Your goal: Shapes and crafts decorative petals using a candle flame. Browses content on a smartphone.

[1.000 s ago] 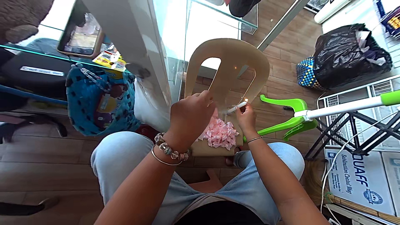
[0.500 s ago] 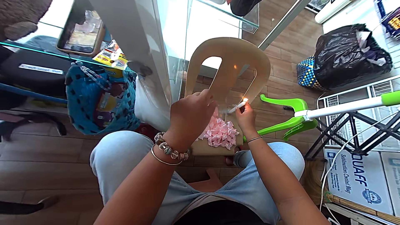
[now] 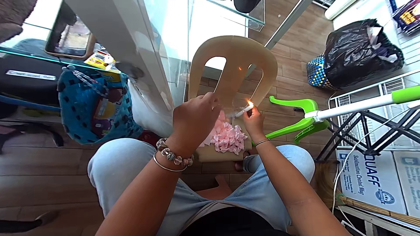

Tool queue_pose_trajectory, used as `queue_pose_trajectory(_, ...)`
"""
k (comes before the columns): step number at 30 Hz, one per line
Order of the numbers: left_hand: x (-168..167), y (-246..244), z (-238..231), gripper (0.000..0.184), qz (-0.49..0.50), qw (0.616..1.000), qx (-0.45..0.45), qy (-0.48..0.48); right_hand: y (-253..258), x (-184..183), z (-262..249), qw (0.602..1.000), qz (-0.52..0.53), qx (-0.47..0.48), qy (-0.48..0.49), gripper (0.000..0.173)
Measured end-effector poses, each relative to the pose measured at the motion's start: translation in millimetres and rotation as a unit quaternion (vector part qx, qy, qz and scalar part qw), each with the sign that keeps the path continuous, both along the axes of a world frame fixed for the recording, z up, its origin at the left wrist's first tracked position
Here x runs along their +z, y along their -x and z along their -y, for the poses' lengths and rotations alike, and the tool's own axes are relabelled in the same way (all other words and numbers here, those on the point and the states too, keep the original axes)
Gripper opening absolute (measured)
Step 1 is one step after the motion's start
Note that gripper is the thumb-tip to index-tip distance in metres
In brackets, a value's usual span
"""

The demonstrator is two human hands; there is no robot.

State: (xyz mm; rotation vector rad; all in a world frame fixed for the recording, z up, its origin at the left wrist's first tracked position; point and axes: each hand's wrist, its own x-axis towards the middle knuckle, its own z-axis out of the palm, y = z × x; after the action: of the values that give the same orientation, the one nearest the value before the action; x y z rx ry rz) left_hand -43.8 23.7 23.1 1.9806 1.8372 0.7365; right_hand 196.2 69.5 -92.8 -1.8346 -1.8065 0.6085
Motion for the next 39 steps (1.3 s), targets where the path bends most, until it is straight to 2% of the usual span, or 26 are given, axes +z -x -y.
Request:
queue_pose_trajectory(12,0,3,0,0.029,-0.014,0.999,0.007,0.038,0,2,1,0.996,-0.056,-0.046,0.045,0.037)
queue_pose_trajectory(15,-2,4,5,0.028,-0.016,1.0,0.008,0.017,-2,3,2,0.995,-0.064,-0.054,0.052,0.041)
queue_pose_trajectory(19,-1,6,4,0.028,-0.022,0.999,0.006,0.041,-3,17,5,0.984,-0.015,-0.066,0.167,0.05)
queue_pose_trajectory(22,-2,7,4,0.022,-0.023,0.999,-0.002,0.024,-2,21,-3,0.969,0.082,-0.017,0.233,0.031)
queue_pose_trajectory(25,0,6,8,0.022,-0.02,1.0,-0.007,-0.006,2,26,11,0.969,0.113,0.051,0.214,0.02)
queue_pose_trajectory(29,0,10,8,0.023,0.008,0.998,-0.019,-0.054,18,18,20,0.96,0.078,0.176,0.203,0.026)
queue_pose_trajectory(32,13,13,15,0.021,0.036,0.999,-0.033,-0.018,41,6,35,0.946,0.073,0.26,0.18,0.024)
queue_pose_trajectory(35,26,13,25,0.033,0.037,0.998,-0.041,0.011,67,-14,56,0.938,0.127,0.266,0.182,0.036)
queue_pose_trajectory(37,21,13,29,0.044,0.018,0.998,-0.059,-0.026,81,-29,70,0.937,0.17,0.243,0.182,0.047)
queue_pose_trajectory(38,17,13,30,0.04,0.023,0.994,-0.074,-0.07,86,-34,75,0.937,0.187,0.236,0.178,0.05)
queue_pose_trajectory(39,13,12,30,0.027,0.035,0.99,-0.09,-0.105,89,-39,79,0.938,0.201,0.231,0.164,0.05)
